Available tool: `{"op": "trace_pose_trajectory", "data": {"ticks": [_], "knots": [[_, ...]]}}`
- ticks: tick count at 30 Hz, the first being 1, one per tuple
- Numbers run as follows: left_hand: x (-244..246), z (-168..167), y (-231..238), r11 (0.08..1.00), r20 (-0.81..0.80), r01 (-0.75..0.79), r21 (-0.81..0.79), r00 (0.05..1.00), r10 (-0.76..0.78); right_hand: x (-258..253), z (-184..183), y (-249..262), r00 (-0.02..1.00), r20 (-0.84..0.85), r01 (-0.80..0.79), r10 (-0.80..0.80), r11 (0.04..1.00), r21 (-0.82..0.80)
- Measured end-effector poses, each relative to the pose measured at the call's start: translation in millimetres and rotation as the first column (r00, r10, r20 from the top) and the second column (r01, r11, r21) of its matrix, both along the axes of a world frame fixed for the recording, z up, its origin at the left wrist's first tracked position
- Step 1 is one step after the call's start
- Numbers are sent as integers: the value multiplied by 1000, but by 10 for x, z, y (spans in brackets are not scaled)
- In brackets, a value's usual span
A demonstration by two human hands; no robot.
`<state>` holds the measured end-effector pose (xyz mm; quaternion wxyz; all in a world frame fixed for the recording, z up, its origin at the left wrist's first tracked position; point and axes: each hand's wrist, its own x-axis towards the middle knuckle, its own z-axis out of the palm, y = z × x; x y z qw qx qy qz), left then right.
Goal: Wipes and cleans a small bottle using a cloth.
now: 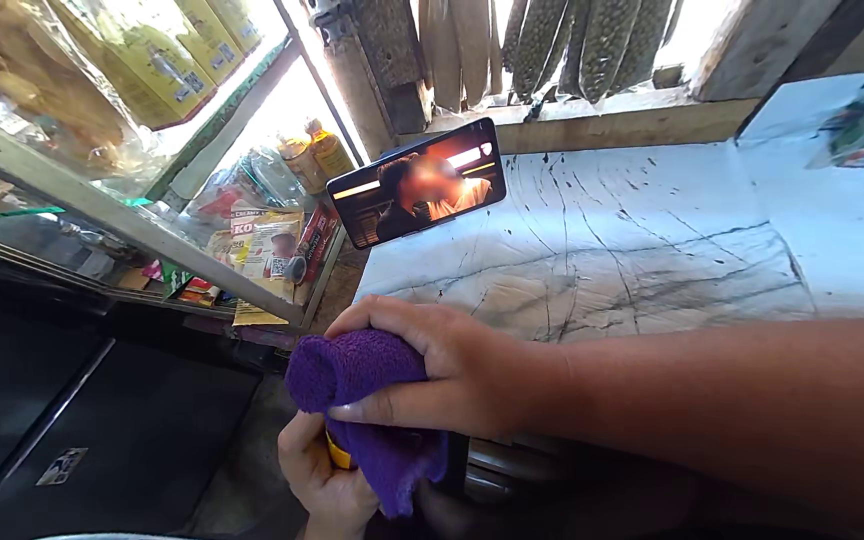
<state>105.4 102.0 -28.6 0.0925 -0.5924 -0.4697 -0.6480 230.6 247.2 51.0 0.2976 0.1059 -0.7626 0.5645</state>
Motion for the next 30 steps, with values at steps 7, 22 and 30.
{"op": "trace_pose_trajectory", "data": {"ticks": [7, 22, 30], "knots": [[13, 19, -8, 1000, -2, 13, -12, 1000, -13, 13, 11, 5, 998, 49, -44, 45, 999, -26], [-6, -35, 0, 999, 24, 37, -38, 999, -37, 6, 0, 14, 998, 64, -14, 15, 1000, -18], [-5, -41, 3, 998, 45, 65, -21, 997, -64, 3, -11, 16, 999, 33, -6, 6, 1000, 4]]}}
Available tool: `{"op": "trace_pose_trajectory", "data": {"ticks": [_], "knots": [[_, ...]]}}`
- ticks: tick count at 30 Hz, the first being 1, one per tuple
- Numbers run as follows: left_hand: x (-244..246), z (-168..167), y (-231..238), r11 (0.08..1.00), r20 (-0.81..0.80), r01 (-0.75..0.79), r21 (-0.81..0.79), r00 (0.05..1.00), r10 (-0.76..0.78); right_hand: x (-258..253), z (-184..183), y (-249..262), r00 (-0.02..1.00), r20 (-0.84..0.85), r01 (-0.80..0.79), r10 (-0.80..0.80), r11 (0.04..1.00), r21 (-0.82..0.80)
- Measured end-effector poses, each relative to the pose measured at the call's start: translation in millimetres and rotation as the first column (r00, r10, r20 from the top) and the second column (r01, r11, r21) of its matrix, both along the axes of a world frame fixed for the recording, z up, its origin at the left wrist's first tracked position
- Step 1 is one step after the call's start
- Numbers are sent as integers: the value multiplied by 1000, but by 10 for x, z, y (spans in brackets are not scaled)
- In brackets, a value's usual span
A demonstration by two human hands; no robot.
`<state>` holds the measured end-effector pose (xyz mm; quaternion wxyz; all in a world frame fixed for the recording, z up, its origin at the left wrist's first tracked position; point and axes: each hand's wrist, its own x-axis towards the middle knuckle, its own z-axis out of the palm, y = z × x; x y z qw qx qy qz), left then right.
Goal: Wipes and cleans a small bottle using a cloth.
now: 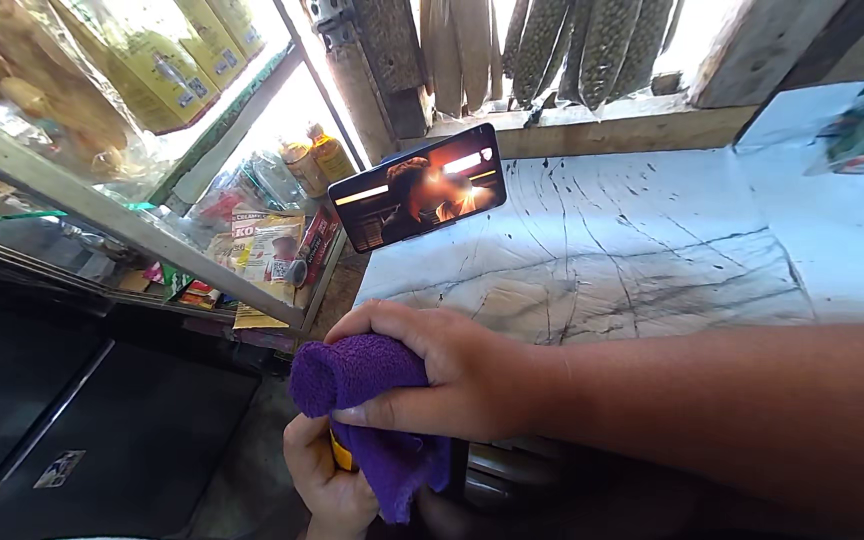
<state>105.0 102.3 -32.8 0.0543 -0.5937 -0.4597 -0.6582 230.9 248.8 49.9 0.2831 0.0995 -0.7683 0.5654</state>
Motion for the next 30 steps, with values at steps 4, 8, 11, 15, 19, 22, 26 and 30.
{"op": "trace_pose_trajectory", "data": {"ticks": [4, 8, 11, 15, 19, 22, 26, 30], "knots": [[0, 26, 0, 1000, 56, 22, -11, 998, -21, 1, -6, -3, 1000, -14, -4, 4, 1000, -9], [0, 48, -5, 1000, 42, 18, -9, 999, -17, 10, 5, -12, 1000, 13, -27, 28, 999, -37], [10, 45, -2, 1000, 5, -28, -1, 1000, 28, 12, 16, -15, 999, 22, -31, 32, 999, -28], [23, 42, 6, 997, -57, -76, 22, 995, 77, 6, 10, -25, 999, -7, -38, 38, 999, -18], [5, 22, -10, 995, -104, -101, 26, 989, 103, 10, 3, -27, 999, -8, -52, 52, 999, -18], [28, 74, 1, 998, -58, -66, 9, 996, 66, 17, 3, -24, 998, -7, -65, 65, 998, -17], [24, 83, -2, 999, 29, 40, 12, 999, -41, 28, 16, -16, 997, 20, -80, 81, 996, -33], [37, 84, 0, 1000, 10, 20, 17, 1000, -20, 23, 11, -14, 997, 10, -81, 81, 996, -23]]}}
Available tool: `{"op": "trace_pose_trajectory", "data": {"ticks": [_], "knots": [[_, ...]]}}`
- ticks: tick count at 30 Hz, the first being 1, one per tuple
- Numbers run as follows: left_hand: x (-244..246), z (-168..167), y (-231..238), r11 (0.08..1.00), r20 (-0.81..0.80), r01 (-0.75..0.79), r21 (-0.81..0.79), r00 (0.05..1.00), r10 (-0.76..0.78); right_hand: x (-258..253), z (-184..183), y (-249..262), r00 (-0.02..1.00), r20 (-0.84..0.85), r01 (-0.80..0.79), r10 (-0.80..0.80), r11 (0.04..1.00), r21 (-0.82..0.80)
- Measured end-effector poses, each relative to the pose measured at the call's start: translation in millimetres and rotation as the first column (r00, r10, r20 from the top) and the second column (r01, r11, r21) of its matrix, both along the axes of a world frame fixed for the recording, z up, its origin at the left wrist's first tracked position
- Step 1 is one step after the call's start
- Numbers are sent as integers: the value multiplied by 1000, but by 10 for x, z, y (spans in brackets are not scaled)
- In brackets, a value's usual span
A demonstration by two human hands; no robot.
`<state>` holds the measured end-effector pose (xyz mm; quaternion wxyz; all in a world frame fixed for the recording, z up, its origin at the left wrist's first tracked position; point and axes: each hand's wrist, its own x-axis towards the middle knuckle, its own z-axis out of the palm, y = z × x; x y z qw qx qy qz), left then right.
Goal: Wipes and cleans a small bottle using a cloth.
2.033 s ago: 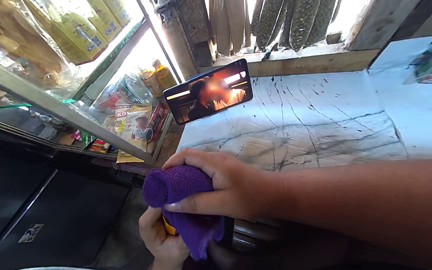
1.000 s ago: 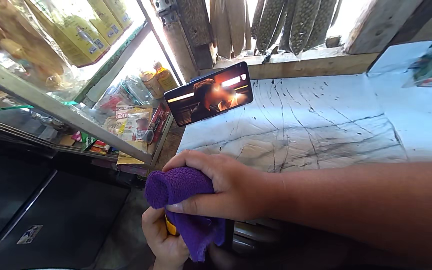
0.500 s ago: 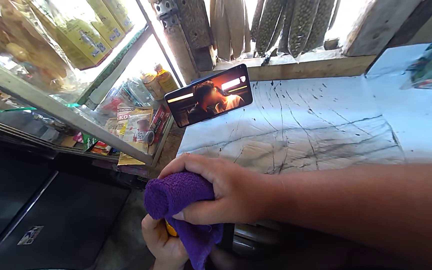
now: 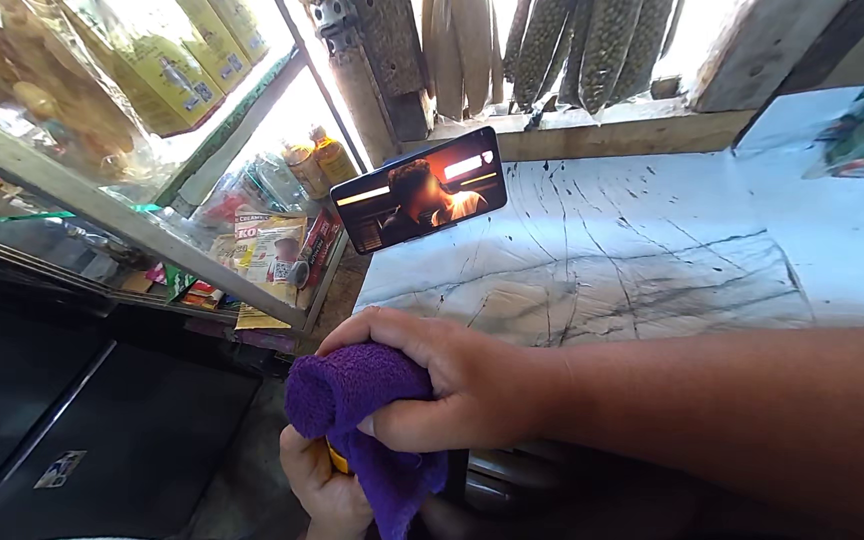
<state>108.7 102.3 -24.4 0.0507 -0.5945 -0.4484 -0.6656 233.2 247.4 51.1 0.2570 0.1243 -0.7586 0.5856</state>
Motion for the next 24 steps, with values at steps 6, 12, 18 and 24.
{"op": "trace_pose_trajectory", "data": {"ticks": [6, 12, 18, 24], "knots": [[-27, -42, 2, 994, -105, -105, 19, 989, 106, -11, 0, -11, 1000, -29, -4, 4, 1000, 3], [-21, -18, -10, 1000, 1, -18, -16, 1000, 18, -16, -16, 1, 1000, -24, 20, -20, 1000, 14], [-53, -52, -30, 996, 98, 88, -21, 992, -85, -7, -5, -3, 1000, -12, 17, -17, 1000, 0], [-66, -66, -23, 993, 113, 115, -17, 987, -112, -2, 3, 0, 1000, 7, 13, -13, 1000, -9]]}}
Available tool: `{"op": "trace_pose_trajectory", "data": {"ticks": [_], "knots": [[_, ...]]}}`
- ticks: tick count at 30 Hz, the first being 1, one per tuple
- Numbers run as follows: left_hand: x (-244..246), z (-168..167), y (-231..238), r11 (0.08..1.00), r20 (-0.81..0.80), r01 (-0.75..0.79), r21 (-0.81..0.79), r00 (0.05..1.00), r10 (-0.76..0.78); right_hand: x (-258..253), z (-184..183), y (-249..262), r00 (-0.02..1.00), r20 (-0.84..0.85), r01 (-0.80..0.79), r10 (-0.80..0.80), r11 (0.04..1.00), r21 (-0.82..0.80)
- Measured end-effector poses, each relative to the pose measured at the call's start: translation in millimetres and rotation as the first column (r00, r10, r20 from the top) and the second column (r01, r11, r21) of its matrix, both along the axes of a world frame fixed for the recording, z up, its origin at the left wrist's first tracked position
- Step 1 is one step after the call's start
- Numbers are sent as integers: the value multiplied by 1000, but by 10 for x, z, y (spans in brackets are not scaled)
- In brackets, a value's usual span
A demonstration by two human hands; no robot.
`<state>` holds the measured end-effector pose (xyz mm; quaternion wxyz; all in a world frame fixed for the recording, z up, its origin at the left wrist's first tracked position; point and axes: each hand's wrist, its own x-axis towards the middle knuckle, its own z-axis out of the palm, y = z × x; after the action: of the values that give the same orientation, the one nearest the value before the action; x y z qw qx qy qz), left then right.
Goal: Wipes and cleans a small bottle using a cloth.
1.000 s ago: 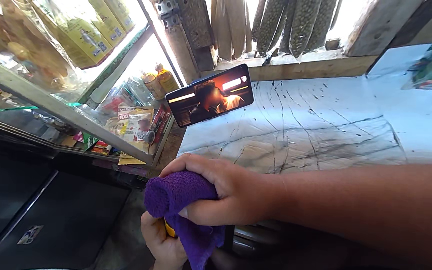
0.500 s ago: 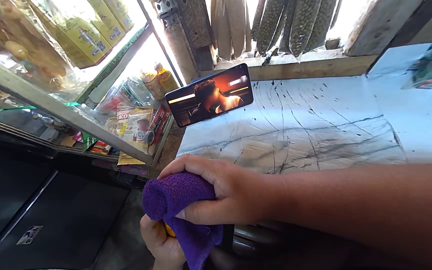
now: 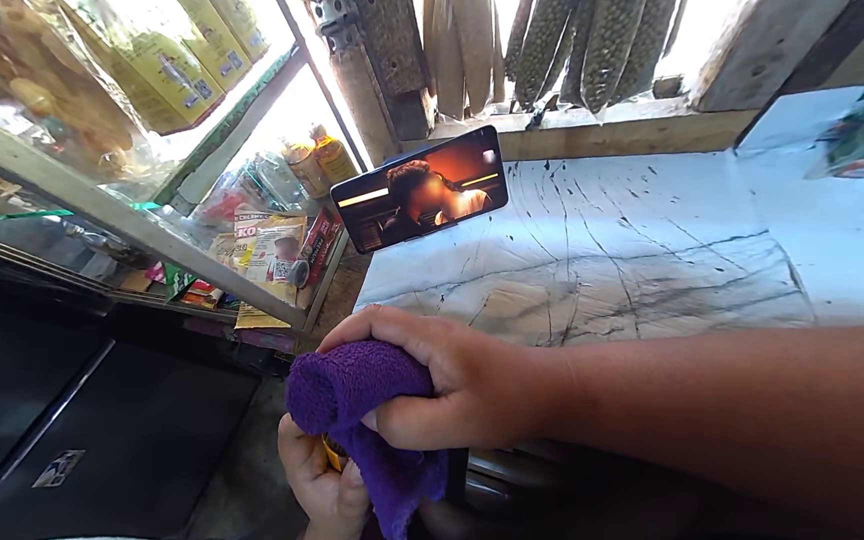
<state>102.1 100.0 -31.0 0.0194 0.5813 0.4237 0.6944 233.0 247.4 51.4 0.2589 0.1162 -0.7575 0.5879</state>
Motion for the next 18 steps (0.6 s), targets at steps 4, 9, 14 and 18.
{"op": "trace_pose_trajectory", "data": {"ticks": [4, 9, 14, 18], "knots": [[26, 32, 9, 1000, -8, -7, 14, 1000, 7, 11, 7, -1, 1000, 26, -5, 6, 1000, -10], [34, 46, 13, 1000, -34, -31, 8, 999, 31, -3, -4, -5, 1000, 11, 6, -6, 1000, 2], [40, 35, 14, 998, -44, -63, 7, 997, 63, -10, -8, -8, 1000, -2, 17, -17, 1000, 10], [42, 35, 22, 996, -64, -88, -2, 994, 88, -7, -5, -10, 1000, 8, 18, -18, 1000, 13]]}}
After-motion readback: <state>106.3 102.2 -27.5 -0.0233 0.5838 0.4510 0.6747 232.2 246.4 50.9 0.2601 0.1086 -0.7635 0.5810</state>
